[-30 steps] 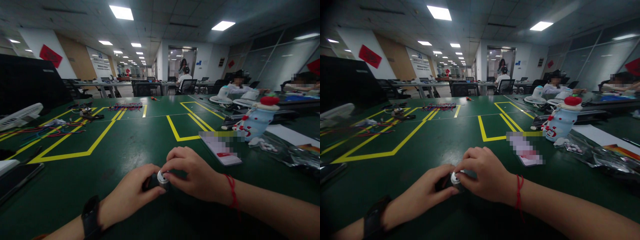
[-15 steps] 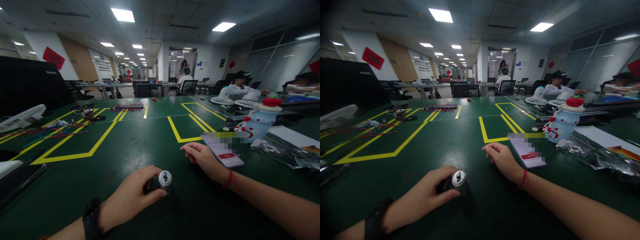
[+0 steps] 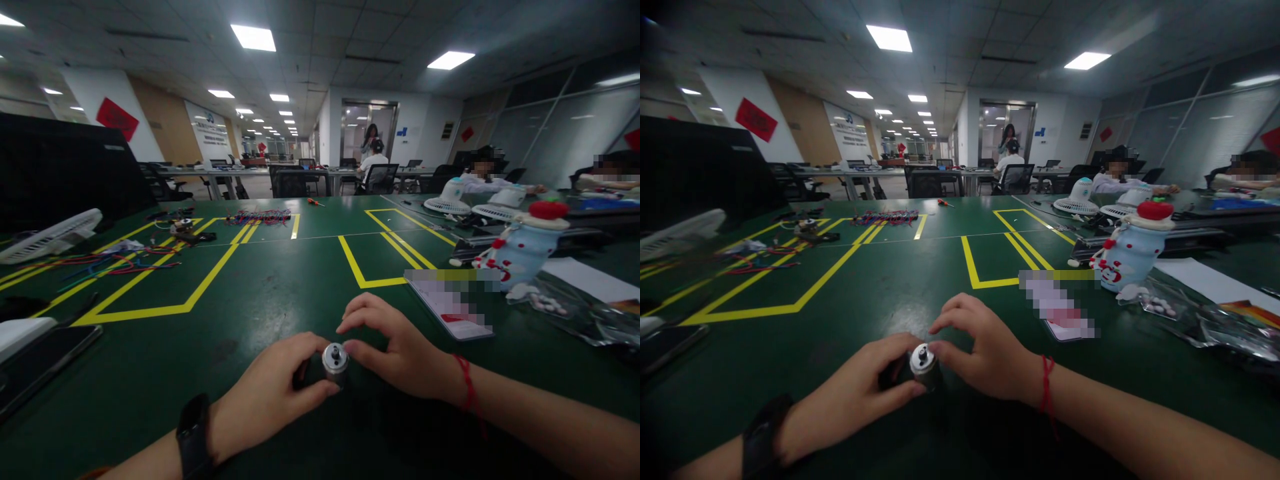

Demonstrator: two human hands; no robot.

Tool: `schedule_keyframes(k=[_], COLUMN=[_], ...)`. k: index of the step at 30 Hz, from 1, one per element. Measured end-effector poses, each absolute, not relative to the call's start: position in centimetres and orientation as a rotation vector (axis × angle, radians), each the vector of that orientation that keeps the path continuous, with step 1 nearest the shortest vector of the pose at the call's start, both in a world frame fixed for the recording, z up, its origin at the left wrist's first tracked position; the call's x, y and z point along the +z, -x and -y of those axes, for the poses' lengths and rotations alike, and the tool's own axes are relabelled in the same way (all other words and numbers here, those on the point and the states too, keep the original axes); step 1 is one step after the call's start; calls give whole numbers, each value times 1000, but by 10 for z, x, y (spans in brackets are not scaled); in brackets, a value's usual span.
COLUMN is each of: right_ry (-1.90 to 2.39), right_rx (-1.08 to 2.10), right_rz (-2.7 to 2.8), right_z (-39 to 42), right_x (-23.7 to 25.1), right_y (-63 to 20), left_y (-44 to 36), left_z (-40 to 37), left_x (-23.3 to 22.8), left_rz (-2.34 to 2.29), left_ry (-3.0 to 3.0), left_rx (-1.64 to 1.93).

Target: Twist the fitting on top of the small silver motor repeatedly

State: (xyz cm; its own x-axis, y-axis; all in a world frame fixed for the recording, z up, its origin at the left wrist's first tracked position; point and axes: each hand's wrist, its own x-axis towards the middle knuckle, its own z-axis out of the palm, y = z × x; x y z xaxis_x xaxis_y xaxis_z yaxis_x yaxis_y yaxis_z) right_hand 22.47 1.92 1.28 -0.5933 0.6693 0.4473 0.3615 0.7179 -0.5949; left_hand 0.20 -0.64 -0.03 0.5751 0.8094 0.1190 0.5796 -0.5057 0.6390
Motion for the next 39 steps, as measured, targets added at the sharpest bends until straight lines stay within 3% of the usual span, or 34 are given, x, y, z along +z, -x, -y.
schedule_keyframes(k=[8, 13, 20, 25, 31, 39], right_ry=[820, 863, 816, 908, 1235, 824], right_rx=[685, 816, 717, 936, 954, 739], right_rz=[2060, 2340, 2540, 2223, 1965, 2554], right_z=[-17, -25, -22, -36, -56, -32], right_x=[20, 12, 5, 4, -3, 5], right_y=[-221, -243, -249, -254, -261, -250], left_y=[-2, -2, -2, -1, -1, -2], left_z=[6, 6, 5, 6, 7, 6], left_x=[-1, 3, 1, 3, 4, 2], left_rz=[-1123, -1100, -1106, -1094, -1093, -1100], left_ry=[-2260, -2236, -2226, -2214, -2202, -2229], left_rx=[544, 557, 551, 554, 564, 546])
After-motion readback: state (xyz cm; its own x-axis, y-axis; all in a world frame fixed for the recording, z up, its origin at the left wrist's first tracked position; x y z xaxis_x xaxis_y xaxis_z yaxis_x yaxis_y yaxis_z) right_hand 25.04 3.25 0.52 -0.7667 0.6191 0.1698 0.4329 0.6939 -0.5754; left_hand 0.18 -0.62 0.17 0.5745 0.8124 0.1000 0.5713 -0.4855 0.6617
